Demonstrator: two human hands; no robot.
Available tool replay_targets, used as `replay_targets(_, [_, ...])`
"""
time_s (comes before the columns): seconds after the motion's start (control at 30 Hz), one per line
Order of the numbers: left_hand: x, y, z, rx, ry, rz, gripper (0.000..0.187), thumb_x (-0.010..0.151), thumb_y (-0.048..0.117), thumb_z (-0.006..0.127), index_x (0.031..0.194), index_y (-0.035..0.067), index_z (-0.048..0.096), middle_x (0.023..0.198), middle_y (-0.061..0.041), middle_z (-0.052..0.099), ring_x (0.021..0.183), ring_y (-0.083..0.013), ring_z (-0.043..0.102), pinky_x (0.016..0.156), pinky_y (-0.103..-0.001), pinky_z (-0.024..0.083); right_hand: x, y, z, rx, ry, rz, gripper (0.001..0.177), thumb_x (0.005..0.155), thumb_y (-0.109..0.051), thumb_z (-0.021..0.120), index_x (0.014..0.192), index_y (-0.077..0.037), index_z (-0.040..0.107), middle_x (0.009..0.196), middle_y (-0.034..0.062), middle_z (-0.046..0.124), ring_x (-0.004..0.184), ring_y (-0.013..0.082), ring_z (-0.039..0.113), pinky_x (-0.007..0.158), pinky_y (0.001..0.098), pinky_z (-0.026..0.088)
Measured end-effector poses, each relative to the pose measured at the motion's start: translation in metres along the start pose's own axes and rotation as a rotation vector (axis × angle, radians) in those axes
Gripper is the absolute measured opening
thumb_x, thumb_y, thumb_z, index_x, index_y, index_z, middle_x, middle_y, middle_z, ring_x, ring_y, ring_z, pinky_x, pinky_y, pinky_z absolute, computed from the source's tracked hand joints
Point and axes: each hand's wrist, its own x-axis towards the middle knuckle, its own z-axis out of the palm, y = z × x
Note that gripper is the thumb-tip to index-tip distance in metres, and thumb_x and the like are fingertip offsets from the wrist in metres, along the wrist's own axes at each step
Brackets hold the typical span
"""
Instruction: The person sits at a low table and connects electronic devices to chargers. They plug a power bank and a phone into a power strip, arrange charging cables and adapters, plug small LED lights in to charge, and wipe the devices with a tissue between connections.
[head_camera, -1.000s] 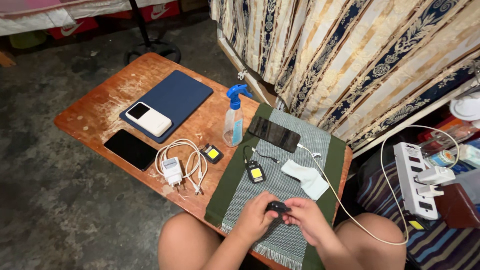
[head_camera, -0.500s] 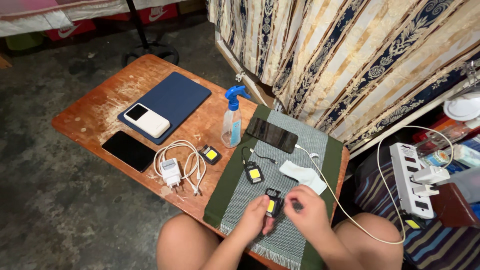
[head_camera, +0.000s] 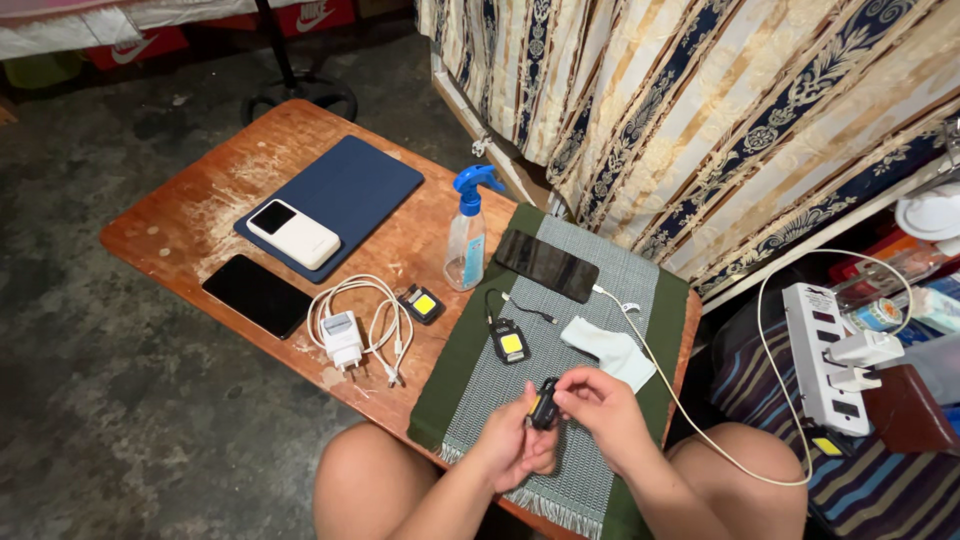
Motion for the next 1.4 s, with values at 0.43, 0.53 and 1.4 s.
replay_targets(0.43, [0.002, 0.005, 0.008, 0.433, 0.248, 0.092, 0.052, 0.107, 0.05, 0.036, 0.125, 0.008, 0.059, 0.063, -0.007, 0.059, 0.043, -0.0174, 0.05, 0.045, -0.034, 0.039, 0.024, -0.009, -0.04, -0.197, -0.264, -0.122, 0.01, 0.094, 0.003, 0.061, 0.101, 0.005, 0.068, 0.107, 0.0078, 0.069, 0.085, 0.0142, 0.066, 0.075, 0.0294, 0.057])
replay_targets(0.53, [-0.007, 0.016, 0.012, 0.894, 0.515, 0.321, 0.032, 0.101, 0.032, 0.049, 0.124, 0.013, 0.062, 0.059, -0.007, 0.059, 0.044, -0.0178, 0.053, 0.047, -0.035, 0.042, 0.036, 0.007, -0.061, -0.293, -0.171, -0.078, 0.011, 0.095, 0.001, 0.061, 0.101, 0.004, 0.069, 0.098, 0.0067, 0.07, 0.074, 0.0131, 0.065, 0.069, 0.0281, 0.056])
replay_targets(1.4, [-0.003, 0.016, 0.019, 1.288, 0.66, 0.535, 0.018, 0.094, 0.015, 0.062, 0.107, 0.01, 0.074, 0.067, -0.01, 0.066, 0.056, -0.0168, 0.06, 0.057, -0.033, 0.049, 0.011, 0.017, -0.066, -0.287, -0.021, -0.085, 0.036, 0.091, 0.011, 0.048, 0.119, 0.001, 0.068, 0.107, 0.0059, 0.062, 0.069, 0.0119, 0.06, 0.064, 0.025, 0.052])
